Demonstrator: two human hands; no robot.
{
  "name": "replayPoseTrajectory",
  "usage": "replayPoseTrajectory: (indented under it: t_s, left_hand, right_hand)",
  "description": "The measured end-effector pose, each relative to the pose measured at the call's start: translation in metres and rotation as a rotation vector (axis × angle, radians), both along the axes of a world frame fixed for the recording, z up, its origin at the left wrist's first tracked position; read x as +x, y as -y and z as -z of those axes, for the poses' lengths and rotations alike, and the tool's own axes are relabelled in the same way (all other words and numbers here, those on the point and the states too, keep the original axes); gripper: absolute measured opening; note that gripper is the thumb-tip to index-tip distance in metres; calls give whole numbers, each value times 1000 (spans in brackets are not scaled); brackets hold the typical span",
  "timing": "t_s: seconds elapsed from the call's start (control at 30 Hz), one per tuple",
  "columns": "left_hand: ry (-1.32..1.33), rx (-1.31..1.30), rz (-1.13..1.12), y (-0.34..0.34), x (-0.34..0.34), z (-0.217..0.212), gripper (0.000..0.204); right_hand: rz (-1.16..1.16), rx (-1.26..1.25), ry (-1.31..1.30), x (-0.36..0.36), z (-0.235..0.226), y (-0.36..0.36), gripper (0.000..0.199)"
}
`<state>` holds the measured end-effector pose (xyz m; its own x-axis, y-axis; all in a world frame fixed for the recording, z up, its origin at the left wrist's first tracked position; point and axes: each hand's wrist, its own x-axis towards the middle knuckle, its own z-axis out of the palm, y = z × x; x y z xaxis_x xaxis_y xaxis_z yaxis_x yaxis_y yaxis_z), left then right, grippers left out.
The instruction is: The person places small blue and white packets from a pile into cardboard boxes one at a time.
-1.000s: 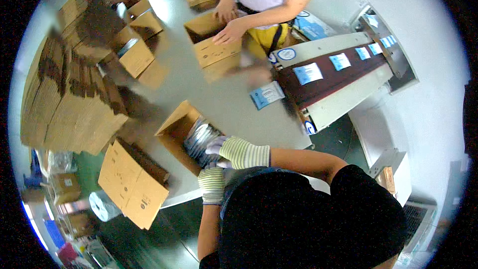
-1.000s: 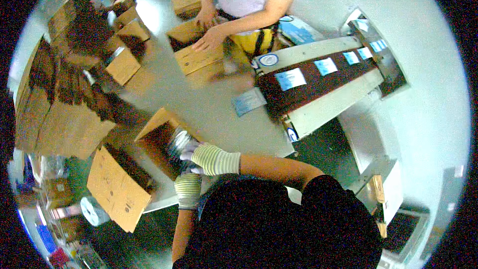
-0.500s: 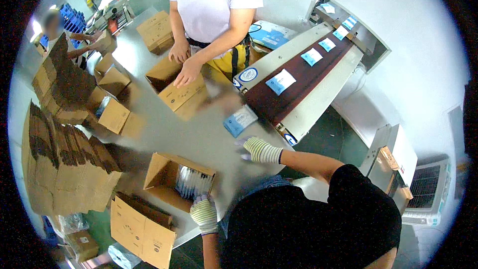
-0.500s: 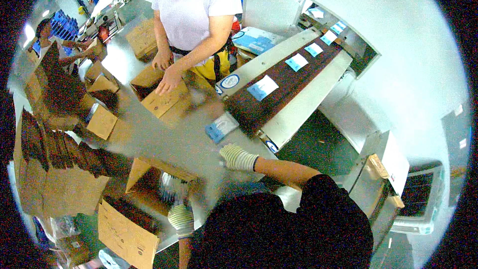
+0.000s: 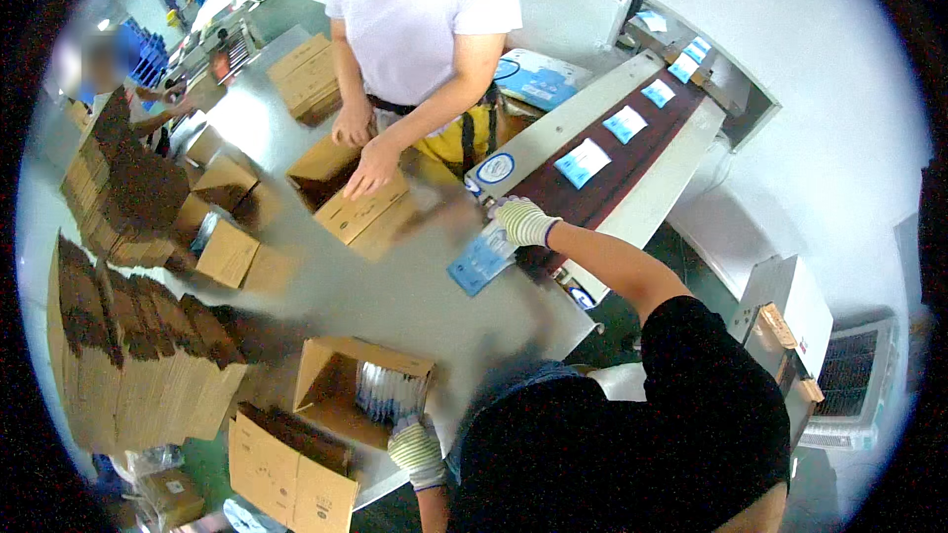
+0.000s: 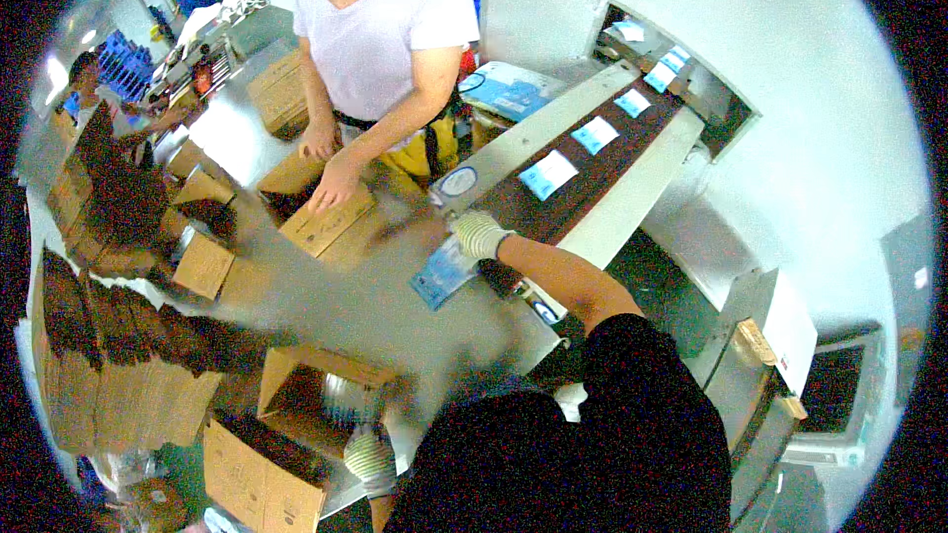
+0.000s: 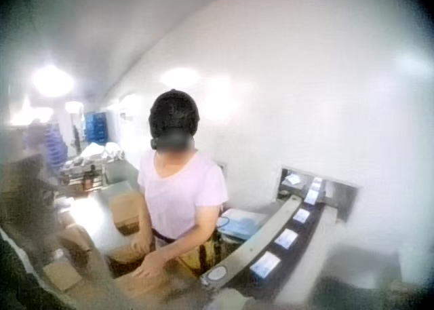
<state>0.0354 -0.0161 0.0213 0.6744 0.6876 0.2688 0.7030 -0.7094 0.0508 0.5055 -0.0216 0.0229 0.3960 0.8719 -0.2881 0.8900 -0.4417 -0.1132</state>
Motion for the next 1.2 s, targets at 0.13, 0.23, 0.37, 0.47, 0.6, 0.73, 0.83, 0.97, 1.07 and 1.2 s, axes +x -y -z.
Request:
replayPoseTrajectory:
  t_s: [0.13,0.23,0.37,0.47,0.6,0.73,0.83,0.97,1.07,1.2]
  left_hand:
    - [-60,-78,-101,3,0,2,20]
    - [-79,-60,-75,0,2,1,20]
    - [-210,-93,-49,-4,-1,-1,20]
    - [-149,-101,-47,-5,-2,4,19]
    - [-154,-169,-29,-6,-3,-1,18]
    - [-184,-171,-35,-7,-3,4,16]
    - [-325,-286,-62,-7,-3,3,17]
    - [-157,-168,-66,-2,-15,20,18]
    - [-139,-131,-55,-5,-8,21,19]
    - [-139,-140,-27,-6,4,7,19]
  right_hand:
    - [-75,48,8,8,-11,-11,39]
    - [-116,-15,18,11,-14,-26,39]
    - [-155,-41,-3,12,-4,-40,36]
    - [-285,61,-6,22,21,-51,22]
    - [-342,-219,-53,18,42,-76,39]
    - [-506,-402,-5,-12,29,-89,38]
    - [-505,-488,11,-10,78,-89,39]
    - [-237,-633,-199,-47,59,-86,37]
    - [-351,-529,-115,-77,82,-63,38]
    - [-326,-107,104,-148,65,28,32]
